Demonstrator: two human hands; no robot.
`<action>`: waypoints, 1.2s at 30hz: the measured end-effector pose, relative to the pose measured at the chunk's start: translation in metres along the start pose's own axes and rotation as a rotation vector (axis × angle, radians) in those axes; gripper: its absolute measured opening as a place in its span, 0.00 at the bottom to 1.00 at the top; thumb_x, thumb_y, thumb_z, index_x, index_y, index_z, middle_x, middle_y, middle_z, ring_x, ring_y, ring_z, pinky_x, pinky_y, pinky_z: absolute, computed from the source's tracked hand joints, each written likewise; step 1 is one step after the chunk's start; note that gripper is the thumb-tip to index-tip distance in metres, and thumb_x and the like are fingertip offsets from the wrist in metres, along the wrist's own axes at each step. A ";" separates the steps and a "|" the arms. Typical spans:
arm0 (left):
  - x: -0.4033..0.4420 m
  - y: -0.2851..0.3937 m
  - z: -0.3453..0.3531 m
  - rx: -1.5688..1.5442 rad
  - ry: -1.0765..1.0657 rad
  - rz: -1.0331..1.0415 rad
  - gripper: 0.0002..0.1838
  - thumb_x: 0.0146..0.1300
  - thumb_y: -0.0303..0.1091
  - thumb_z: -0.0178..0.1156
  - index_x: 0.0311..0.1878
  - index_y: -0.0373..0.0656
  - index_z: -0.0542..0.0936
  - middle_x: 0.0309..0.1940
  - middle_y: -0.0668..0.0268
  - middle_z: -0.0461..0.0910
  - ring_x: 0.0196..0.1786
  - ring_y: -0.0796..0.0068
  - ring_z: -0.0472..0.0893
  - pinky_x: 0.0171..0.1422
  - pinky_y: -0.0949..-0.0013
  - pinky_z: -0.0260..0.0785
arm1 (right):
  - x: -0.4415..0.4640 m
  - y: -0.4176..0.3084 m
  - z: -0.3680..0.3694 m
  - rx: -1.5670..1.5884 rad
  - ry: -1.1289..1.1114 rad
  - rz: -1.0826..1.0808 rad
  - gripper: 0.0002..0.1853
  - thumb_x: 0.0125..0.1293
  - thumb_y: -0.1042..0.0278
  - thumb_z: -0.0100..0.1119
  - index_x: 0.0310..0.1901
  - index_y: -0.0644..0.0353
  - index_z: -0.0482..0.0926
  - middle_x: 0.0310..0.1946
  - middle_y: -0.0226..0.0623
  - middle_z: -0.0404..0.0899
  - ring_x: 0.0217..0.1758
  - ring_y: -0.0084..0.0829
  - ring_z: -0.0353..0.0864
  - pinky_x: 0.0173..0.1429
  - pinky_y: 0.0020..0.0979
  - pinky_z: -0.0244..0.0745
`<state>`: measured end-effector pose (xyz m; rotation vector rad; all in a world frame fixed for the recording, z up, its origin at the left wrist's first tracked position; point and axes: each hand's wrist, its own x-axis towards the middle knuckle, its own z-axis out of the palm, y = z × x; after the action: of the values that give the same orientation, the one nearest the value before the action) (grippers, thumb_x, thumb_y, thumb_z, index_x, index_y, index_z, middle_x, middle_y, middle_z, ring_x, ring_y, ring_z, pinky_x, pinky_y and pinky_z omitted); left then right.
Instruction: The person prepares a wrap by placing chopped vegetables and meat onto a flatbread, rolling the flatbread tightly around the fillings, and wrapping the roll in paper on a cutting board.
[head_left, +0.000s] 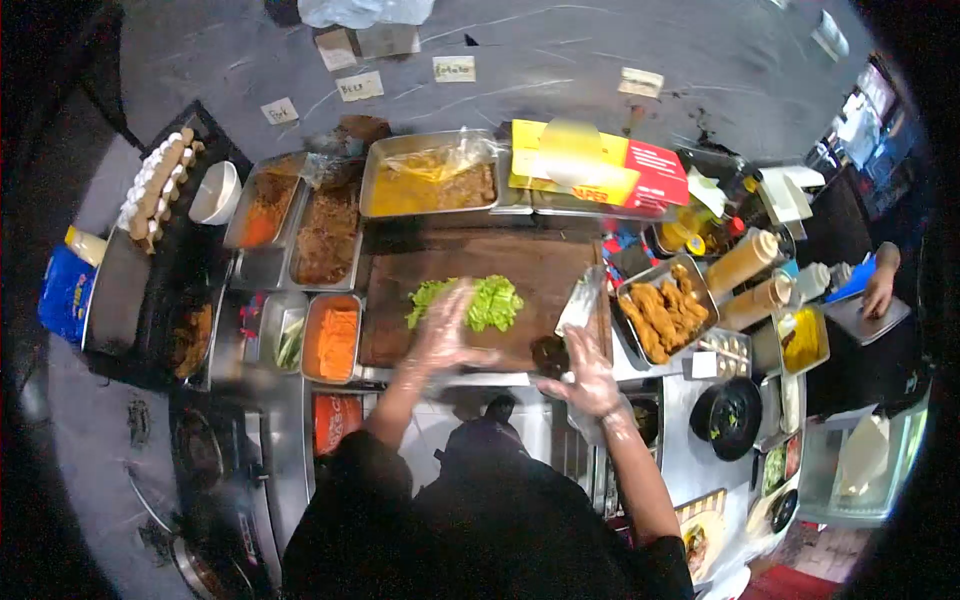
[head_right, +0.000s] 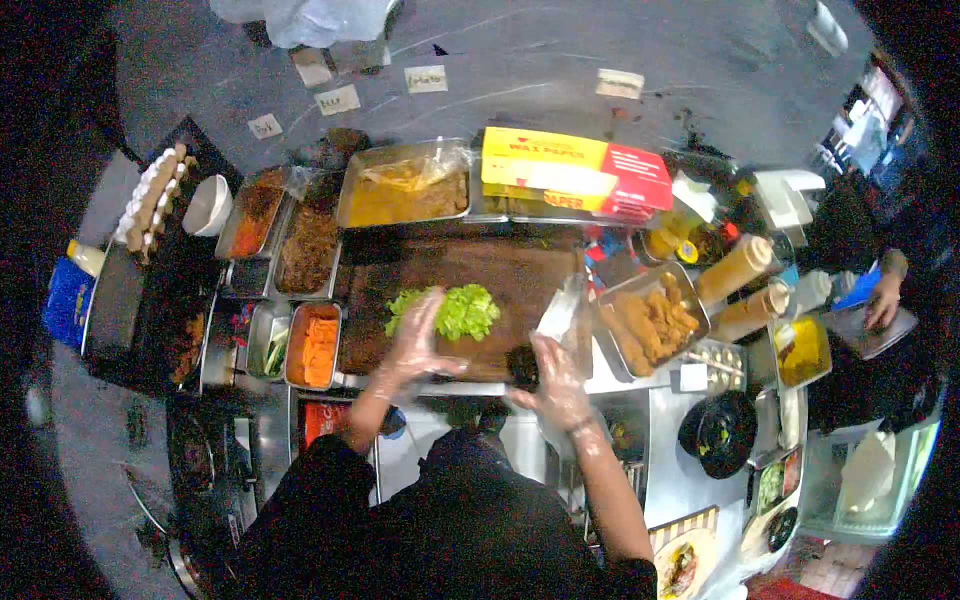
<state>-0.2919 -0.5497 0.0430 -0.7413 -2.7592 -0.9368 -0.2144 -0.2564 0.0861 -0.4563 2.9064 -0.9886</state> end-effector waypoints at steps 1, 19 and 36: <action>-0.011 -0.030 -0.009 0.061 -0.001 -0.009 0.69 0.36 0.71 0.72 0.74 0.32 0.57 0.74 0.44 0.57 0.77 0.46 0.55 0.80 0.49 0.46 | 0.030 0.008 0.019 -0.024 -0.024 -0.073 0.62 0.46 0.43 0.77 0.75 0.63 0.50 0.73 0.57 0.54 0.76 0.54 0.55 0.77 0.46 0.56; 0.014 -0.127 0.033 0.008 -0.219 0.156 0.45 0.46 0.48 0.73 0.69 0.48 0.69 0.64 0.59 0.73 0.65 0.53 0.71 0.71 0.53 0.63 | 0.174 0.007 0.117 -0.110 -0.332 -0.329 0.36 0.61 0.55 0.64 0.69 0.57 0.63 0.66 0.47 0.68 0.70 0.49 0.66 0.74 0.43 0.62; 0.173 0.004 -0.052 -0.411 -0.580 -0.052 0.12 0.56 0.37 0.70 0.31 0.37 0.82 0.21 0.66 0.78 0.26 0.80 0.73 0.34 0.68 0.69 | 0.176 0.026 -0.006 0.392 -0.188 0.000 0.13 0.66 0.62 0.63 0.48 0.58 0.82 0.36 0.36 0.86 0.35 0.30 0.83 0.44 0.34 0.78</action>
<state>-0.4416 -0.5076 0.1346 -1.1683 -3.1028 -1.5391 -0.3907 -0.2835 0.0856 -0.4911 2.4647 -1.3897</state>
